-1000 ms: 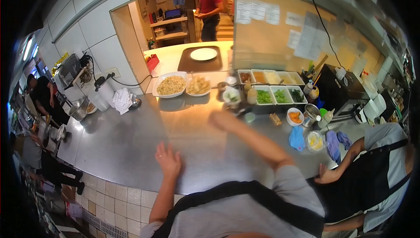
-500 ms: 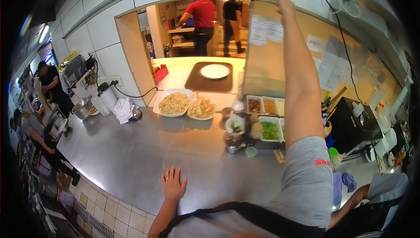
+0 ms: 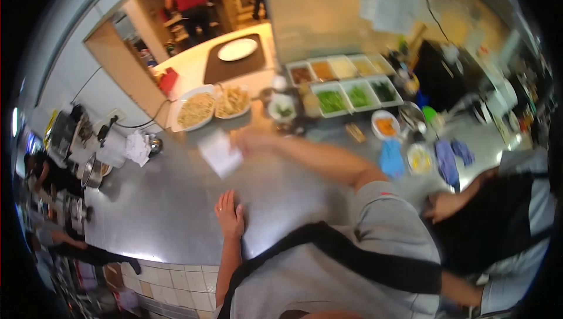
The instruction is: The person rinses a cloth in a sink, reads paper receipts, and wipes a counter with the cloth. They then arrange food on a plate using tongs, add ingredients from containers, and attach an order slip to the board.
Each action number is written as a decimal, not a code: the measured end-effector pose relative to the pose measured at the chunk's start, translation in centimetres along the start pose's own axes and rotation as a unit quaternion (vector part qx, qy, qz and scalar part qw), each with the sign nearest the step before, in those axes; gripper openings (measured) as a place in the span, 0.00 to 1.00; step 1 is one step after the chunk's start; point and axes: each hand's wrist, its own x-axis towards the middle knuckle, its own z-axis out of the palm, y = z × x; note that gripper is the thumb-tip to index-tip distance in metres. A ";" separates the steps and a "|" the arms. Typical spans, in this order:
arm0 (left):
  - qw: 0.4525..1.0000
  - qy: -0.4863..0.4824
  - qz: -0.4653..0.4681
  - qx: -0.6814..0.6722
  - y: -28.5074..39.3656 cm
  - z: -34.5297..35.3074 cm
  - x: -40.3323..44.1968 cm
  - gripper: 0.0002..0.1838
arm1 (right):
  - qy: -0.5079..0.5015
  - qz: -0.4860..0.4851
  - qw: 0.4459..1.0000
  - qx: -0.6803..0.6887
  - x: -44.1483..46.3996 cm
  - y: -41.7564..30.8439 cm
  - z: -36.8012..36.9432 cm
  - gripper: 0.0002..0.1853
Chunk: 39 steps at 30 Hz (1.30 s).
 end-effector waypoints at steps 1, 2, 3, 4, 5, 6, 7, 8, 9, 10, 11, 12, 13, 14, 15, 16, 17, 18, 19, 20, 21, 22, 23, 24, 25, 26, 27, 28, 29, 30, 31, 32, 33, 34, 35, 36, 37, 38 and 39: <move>0.999 -0.018 0.026 -0.024 -0.3 0.1 -0.3 0.26 | -0.063 0.149 0.974 0.160 -1.5 2.3 6.7 0.07; 0.997 -0.036 0.049 -0.046 -0.8 0.1 -0.8 0.25 | -0.052 0.249 0.941 0.224 -5.3 1.1 10.2 0.09; 0.994 -0.052 0.070 -0.069 -0.9 0.2 -1.2 0.25 | 0.008 0.213 0.963 0.163 -7.4 0.9 12.7 0.08; 0.985 -0.061 0.087 -0.132 -0.4 -0.2 -1.1 0.22 | 0.067 0.175 0.978 0.093 -8.9 0.7 14.6 0.07; 0.988 -0.063 0.065 -0.122 -0.4 -0.2 -1.3 0.20 | 0.124 0.136 0.983 0.019 -9.8 0.8 16.0 0.07; 0.991 -0.064 0.042 -0.111 -0.5 0.1 -1.7 0.19 | 0.111 0.137 0.984 -0.023 -10.5 0.6 16.7 0.07; 0.993 -0.066 0.019 -0.100 -0.6 0.5 -2.2 0.17 | 0.094 0.139 0.984 -0.064 -11.3 0.3 17.5 0.07; 0.996 -0.015 0.044 -0.077 -1.7 1.5 -2.5 0.12 | 0.077 0.140 0.982 -0.105 -12.2 0.1 18.2 0.07; 0.989 -0.025 -0.027 -0.143 -2.0 1.3 -2.8 0.11 | 0.061 0.116 0.988 -0.085 -13.1 -0.4 18.2 0.08; 0.973 -0.031 -0.098 -0.207 -2.2 1.3 -2.8 0.10 | 0.047 0.089 0.993 -0.068 -14.2 -1.1 17.4 0.09; 0.948 -0.035 -0.169 -0.267 -2.1 1.3 -2.7 0.10 | 0.032 0.060 0.996 -0.052 -15.3 -1.6 16.3 0.10; 0.924 0.039 -0.158 -0.347 -2.3 1.9 -2.8 0.08 | 0.028 0.035 0.998 -0.045 -16.3 -1.6 14.9 0.11; 0.909 0.069 -0.181 -0.370 -2.1 1.7 -2.9 0.08 | 0.024 0.008 0.999 -0.036 -17.6 -1.5 12.9 0.12; 0.892 0.100 -0.203 -0.391 -1.9 1.4 -3.0 0.08 | 0.070 -0.022 0.997 -0.011 -19.7 -2.5 9.6 0.13; 0.873 0.131 -0.226 -0.412 -1.7 1.3 -3.2 0.09 | 0.143 0.016 0.989 0.028 -21.7 -3.0 6.9 0.12; 0.878 0.126 -0.214 -0.409 -3.3 1.8 -3.6 0.19 | 0.187 0.016 0.982 0.024 -24.6 -5.6 2.3 0.11; 0.879 0.136 -0.202 -0.409 -2.8 1.6 -3.6 0.22 | 0.270 0.054 0.961 -0.004 -27.3 -7.2 -1.2 0.11; 0.880 0.145 -0.191 -0.410 -1.6 0.9 -3.4 0.25 | 0.347 0.060 0.935 -0.041 -29.9 -7.0 -4.5 0.11; 0.880 0.156 -0.181 -0.411 -0.6 0.6 -3.4 0.28 | 0.399 0.142 0.906 -0.011 -32.5 -9.1 -8.0 0.12; 0.892 0.136 -0.188 -0.389 -0.7 0.5 -3.2 0.35 | 0.493 0.068 0.866 0.047 -35.1 -5.8 -10.8 0.13; 0.900 0.152 -0.195 -0.359 -0.1 0.7 -3.0 0.36 | 0.538 0.112 0.835 0.022 -38.1 -6.2 -13.6 0.14; 0.908 0.169 -0.201 -0.328 0.7 0.7 -2.7 0.37 | 0.604 0.119 0.788 0.019 -40.5 -3.9 -16.4 0.12; 0.915 0.186 -0.205 -0.295 1.4 0.7 -2.3 0.38 | 0.625 0.097 0.774 0.014 -43.5 -1.7 -18.8 0.12; 0.928 0.188 -0.210 -0.245 1.9 0.7 -2.1 0.40 | 0.650 0.132 0.748 0.030 -46.1 0.7 -21.0 0.13; 0.933 0.204 -0.204 -0.214 1.5 1.0 -2.1 0.41 | 0.662 0.174 0.728 0.045 -48.6 3.2 -22.6 0.14; 0.938 0.218 -0.197 -0.182 0.9 1.5 -2.2 0.41 | 0.655 0.219 0.721 0.064 -50.8 6.4 -24.1 0.15; 0.942 0.233 -0.191 -0.150 0.7 1.9 -2.3 0.42 | 0.637 0.269 0.717 0.092 -52.6 9.3 -25.2 0.15; 0.943 0.238 -0.197 -0.122 1.2 1.6 -2.3 0.40 | 0.611 0.301 0.722 0.124 -53.9 11.8 -26.0 0.16; 0.940 0.237 -0.210 -0.124 1.5 1.6 -2.3 0.39 | 0.582 0.333 0.725 0.155 -54.7 14.0 -26.5 0.17; 0.937 0.236 -0.223 -0.125 1.7 1.5 -2.3 0.37 | 0.569 0.341 0.732 0.154 -55.0 15.9 -26.9 0.17; 0.935 0.235 -0.236 -0.125 1.7 1.5 -2.4 0.36 | 0.556 0.350 0.738 0.153 -55.1 17.6 -27.1 0.18; 0.920 0.233 -0.276 -0.150 1.6 1.7 -2.4 0.30 | 0.542 0.359 0.744 0.153 -55.2 19.3 -27.1 0.18; 0.914 0.234 -0.280 -0.175 0.5 2.2 -2.7 0.29 | 0.534 0.361 0.750 0.149 -55.0 21.0 -27.3 0.19; 0.908 0.234 -0.285 -0.200 -1.3 3.2 -3.2 0.28 | 0.526 0.363 0.756 0.145 -54.4 22.6 -27.6 0.20; 0.900 0.235 -0.289 -0.224 -2.1 3.7 -3.7 0.27 | 0.518 0.364 0.761 0.140 -53.7 23.8 -27.8 0.21; 0.895 0.226 -0.307 -0.230 -1.6 3.8 -3.9 0.27 | 0.528 0.363 0.755 0.139 -53.0 23.8 -28.1 0.25; 0.889 0.218 -0.324 -0.238 -1.2 4.0 -4.0 0.26 | 0.499 0.383 0.767 0.127 -52.7 24.6 -28.7 0.25; 0.883 0.211 -0.339 -0.246 -0.9 4.3 -3.9 0.26 | 0.471 0.400 0.778 0.114 -52.4 25.5 -29.8 0.25; 0.892 0.218 -0.330 -0.220 -0.5 4.6 -3.8 0.26 | 0.443 0.417 0.788 0.101 -52.2 26.2 -30.5 0.25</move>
